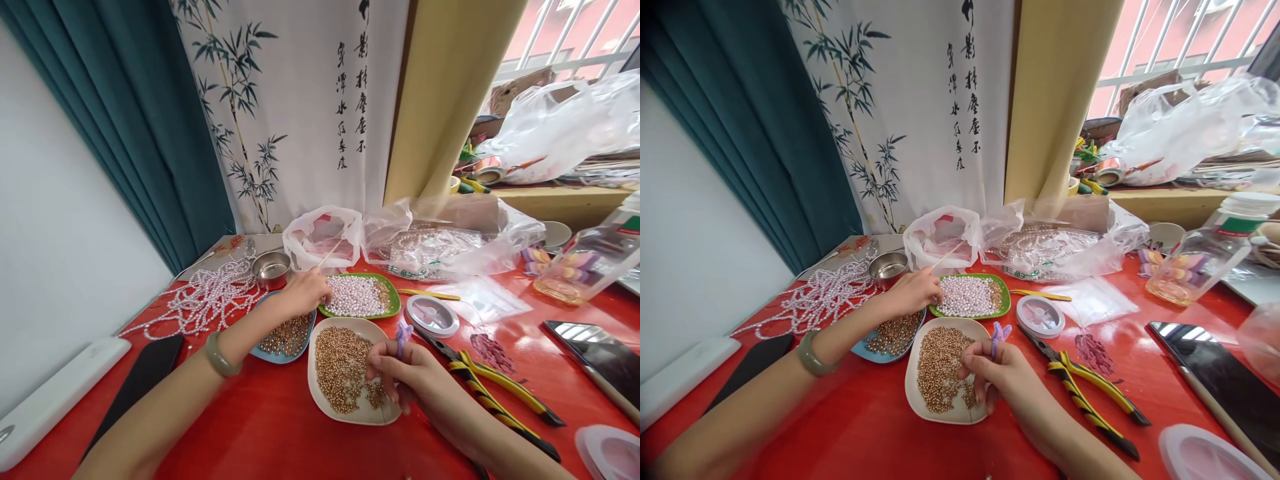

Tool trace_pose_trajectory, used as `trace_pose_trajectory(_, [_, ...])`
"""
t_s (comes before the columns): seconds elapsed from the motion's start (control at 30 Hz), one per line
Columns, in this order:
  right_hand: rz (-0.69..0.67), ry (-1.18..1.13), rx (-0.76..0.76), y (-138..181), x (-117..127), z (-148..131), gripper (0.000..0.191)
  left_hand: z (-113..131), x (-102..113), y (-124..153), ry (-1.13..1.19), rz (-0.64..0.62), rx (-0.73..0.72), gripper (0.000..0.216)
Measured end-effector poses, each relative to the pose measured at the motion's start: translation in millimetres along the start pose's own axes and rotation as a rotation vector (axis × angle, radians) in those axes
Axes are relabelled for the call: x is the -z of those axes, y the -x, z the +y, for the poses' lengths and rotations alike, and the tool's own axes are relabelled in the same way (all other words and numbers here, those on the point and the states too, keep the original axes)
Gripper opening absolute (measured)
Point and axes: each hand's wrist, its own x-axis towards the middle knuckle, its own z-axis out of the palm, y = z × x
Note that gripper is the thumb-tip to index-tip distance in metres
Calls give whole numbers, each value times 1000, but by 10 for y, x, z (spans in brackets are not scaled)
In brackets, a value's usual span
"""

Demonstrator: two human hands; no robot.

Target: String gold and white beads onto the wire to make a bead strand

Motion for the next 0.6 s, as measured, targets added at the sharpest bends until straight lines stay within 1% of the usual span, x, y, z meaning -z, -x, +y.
trace_pose_trajectory(0.23, [-5,5,-2,0,-2,-23,19,39,31,-101,-74,-68,-73,18])
trace_pose_trajectory(0.4, [-23,16,-26,-4,-7,-44,22,-46,14,-93,-86,-69,-94,16])
trace_pose_trajectory(0.6, [-2,14,-22,19,-11,-50,22,-103,6,-51,-95,-101,-105,20])
